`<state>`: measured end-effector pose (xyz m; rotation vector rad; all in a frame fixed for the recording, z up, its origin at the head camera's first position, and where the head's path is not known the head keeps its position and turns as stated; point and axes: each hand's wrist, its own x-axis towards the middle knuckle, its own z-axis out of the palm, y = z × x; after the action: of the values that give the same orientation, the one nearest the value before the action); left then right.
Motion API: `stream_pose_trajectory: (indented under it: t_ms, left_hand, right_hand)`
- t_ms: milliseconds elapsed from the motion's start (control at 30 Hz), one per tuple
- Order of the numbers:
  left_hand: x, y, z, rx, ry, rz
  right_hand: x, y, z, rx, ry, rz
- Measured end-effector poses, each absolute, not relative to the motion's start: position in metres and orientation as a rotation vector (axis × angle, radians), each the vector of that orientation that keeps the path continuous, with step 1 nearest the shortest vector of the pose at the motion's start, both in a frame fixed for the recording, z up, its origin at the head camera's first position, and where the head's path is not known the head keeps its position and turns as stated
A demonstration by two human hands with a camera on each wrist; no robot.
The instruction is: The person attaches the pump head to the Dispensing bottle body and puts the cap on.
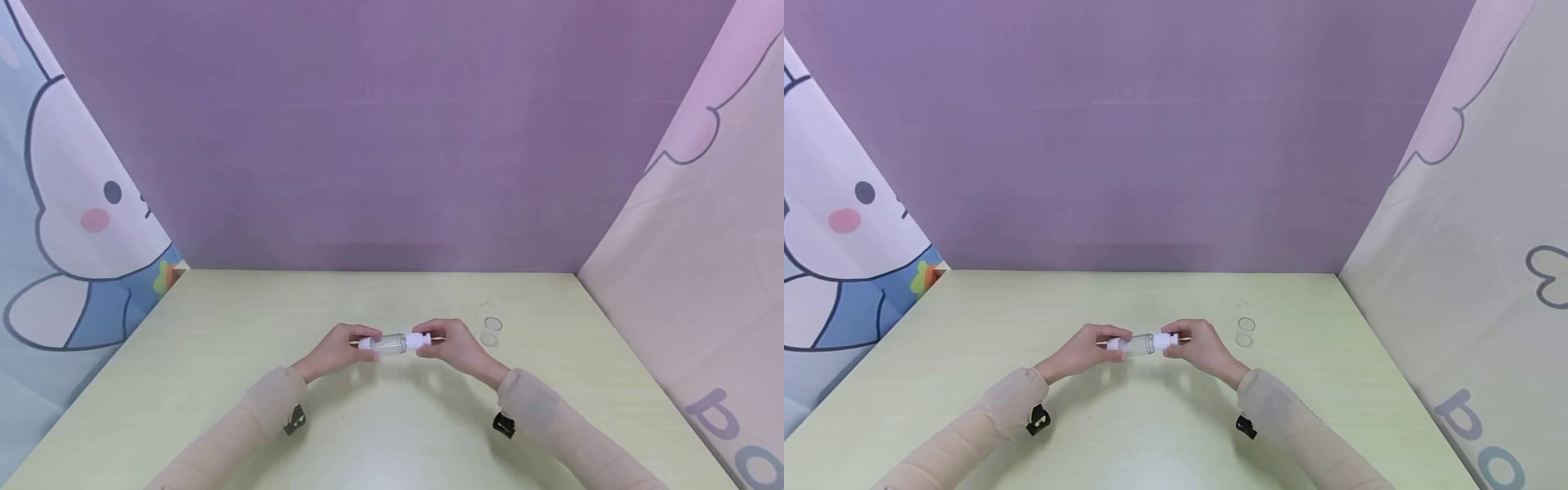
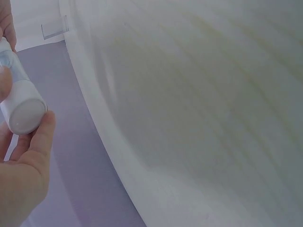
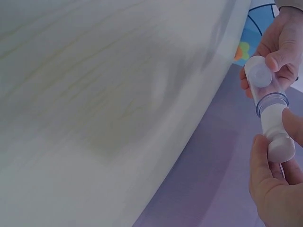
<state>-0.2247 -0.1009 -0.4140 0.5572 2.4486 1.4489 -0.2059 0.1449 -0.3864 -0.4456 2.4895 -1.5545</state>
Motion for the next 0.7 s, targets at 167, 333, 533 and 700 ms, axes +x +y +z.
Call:
stream_pose_trajectory:
  t_ms: [167,333,533,700]
  left_hand:
    - [-0.2255,-0.1007,-0.4144,0.564,2.45,1.451]
    - [-0.2255,-0.1001,-0.415,0.566,2.463,1.441]
    - [-0.2254,-0.101,-0.4165,0.575,2.462,1.448]
    - [-0.2252,-0.101,-0.4177,0.569,2.456,1.456]
  right_hand:
    - [-0.2068,0.1454,-0.3872,-0.484,2.489,-1.545]
    - [-0.2066,0.1455,-0.3863,-0.475,2.507,-1.529]
    - [-0.2026,0.1439,-0.3818,-0.474,2.521,-1.507]
    - [-0.2067,0.145,-0.3887,-0.462,2.544,-1.487]
